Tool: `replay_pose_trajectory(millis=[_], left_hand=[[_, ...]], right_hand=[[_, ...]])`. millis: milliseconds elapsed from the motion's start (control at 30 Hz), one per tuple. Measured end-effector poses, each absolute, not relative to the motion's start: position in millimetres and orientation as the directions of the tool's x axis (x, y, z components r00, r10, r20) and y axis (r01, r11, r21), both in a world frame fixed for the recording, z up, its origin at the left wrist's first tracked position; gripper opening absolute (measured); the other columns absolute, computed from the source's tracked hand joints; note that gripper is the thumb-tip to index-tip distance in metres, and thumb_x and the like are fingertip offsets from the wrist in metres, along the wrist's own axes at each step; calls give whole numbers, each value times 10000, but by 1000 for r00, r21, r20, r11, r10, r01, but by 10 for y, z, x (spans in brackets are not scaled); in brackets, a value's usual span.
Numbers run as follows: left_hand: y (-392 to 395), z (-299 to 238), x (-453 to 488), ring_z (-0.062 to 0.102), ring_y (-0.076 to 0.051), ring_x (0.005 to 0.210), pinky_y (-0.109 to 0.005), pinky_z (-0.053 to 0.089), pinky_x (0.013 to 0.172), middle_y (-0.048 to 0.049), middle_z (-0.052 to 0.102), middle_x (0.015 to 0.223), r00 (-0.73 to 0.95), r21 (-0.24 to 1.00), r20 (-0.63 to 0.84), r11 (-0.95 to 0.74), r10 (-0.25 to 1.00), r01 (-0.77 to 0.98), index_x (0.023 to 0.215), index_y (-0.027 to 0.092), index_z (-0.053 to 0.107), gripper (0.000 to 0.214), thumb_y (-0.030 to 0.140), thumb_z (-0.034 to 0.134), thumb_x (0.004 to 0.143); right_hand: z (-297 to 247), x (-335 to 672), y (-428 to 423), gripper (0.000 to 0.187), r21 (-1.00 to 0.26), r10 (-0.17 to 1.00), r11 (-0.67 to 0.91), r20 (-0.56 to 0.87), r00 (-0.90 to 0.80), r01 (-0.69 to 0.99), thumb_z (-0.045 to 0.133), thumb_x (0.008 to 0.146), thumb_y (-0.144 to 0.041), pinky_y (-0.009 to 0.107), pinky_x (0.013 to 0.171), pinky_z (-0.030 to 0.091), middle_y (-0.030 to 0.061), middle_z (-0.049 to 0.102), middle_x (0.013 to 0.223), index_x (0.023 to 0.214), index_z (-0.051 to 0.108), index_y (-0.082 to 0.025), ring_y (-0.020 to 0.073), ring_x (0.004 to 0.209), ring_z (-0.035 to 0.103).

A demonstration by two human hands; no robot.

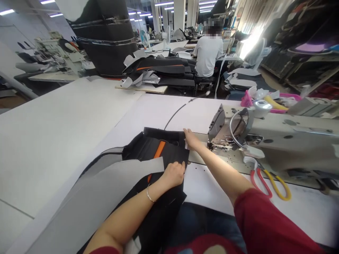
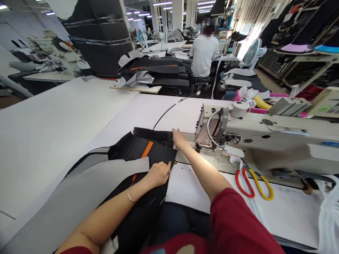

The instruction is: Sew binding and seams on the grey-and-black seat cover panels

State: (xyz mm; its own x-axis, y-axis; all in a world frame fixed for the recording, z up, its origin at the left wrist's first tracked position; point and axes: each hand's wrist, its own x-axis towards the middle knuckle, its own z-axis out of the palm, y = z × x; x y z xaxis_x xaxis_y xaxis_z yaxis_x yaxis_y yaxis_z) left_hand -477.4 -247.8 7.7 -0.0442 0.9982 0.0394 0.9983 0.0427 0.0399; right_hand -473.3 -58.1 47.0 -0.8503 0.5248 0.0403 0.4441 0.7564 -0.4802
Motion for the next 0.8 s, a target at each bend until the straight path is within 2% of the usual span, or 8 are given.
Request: replay_pose_trajectory(millis=[133, 267, 333, 433, 533, 600, 667, 800], left_hand=[[-2395, 98, -4824, 547, -218, 776, -328, 478, 611, -121, 612, 799, -92, 101, 25, 89, 995, 991, 1150, 41, 461, 430, 186, 398, 751], [-2114, 71, -4823, 561, -206, 753, -317, 460, 658, -111, 623, 789, -127, 168, 69, 114, 990, 979, 1049, 77, 538, 358, 214, 418, 740], [-1965, 99, -4807, 565, -192, 711, -298, 448, 654, -93, 625, 749, -155, 257, 82, 129, 984, 958, 889, 100, 602, 282, 274, 444, 732], [-1868, 261, -4832, 553, -140, 632, -232, 427, 607, -37, 612, 666, -105, 475, 17, 84, 994, 876, 695, 132, 611, 248, 341, 480, 718], [-1991, 539, -4985, 550, -105, 681, -194, 421, 642, -11, 619, 774, -60, 629, 17, 36, 998, 776, 773, 159, 621, 239, 329, 456, 746], [-2185, 728, -5143, 542, -119, 794, -216, 414, 742, -30, 604, 920, -228, 587, 89, 134, 970, 799, 890, 162, 608, 267, 317, 433, 762], [-2436, 861, -5301, 505, -160, 910, -270, 385, 833, -57, 566, 1027, -362, 445, 111, 279, 926, 851, 1001, 155, 570, 330, 327, 449, 747], [-2911, 824, -5448, 395, -270, 1060, -380, 349, 868, -110, 462, 1174, -373, 60, -108, 380, 922, 923, 1156, 165, 463, 547, 315, 555, 638]], right_hand=[[353, -4282, -779, 431, -362, 514, 812, 69, -855, 459, 315, 785, -93, 364, 736, 436, 171, 476, 1154, 1212, 368, -116, 243, 926, 529], [231, -3756, -992, 412, -218, 298, 940, 152, -942, 262, 327, 725, -55, 399, 844, 413, 176, 462, 1177, 1113, 464, -76, 258, 1048, 459], [135, -3537, -1066, 473, -203, 185, 969, 219, -958, 141, 338, 685, -44, 427, 892, 389, 188, 455, 1179, 1149, 428, -49, 262, 1103, 415], [20, -3345, -1133, 615, -216, 149, 973, 317, -937, 82, 303, 673, -27, 464, 930, 356, 196, 376, 1256, 1283, 226, -34, 250, 1204, 304], [-7, -3301, -1162, 634, -166, 67, 986, 298, -952, 17, 266, 698, 4, 487, 964, 300, 177, 270, 1339, 1318, 153, -71, 241, 1265, 182], [16, -3314, -1177, 558, -111, -76, 988, 247, -966, -106, 265, 750, -10, 476, 980, 280, 163, 288, 1337, 1301, 227, -96, 234, 1266, 183], [56, -3341, -1199, 479, -68, -171, 979, 222, -960, -190, 273, 793, -40, 455, 985, 281, 165, 349, 1302, 1267, 302, -102, 226, 1253, 224], [169, -3430, -1245, 449, 15, -155, 987, 289, -945, -157, 313, 801, -51, 506, 975, 253, 173, 279, 1342, 1247, 337, -105, 263, 1265, 175]])
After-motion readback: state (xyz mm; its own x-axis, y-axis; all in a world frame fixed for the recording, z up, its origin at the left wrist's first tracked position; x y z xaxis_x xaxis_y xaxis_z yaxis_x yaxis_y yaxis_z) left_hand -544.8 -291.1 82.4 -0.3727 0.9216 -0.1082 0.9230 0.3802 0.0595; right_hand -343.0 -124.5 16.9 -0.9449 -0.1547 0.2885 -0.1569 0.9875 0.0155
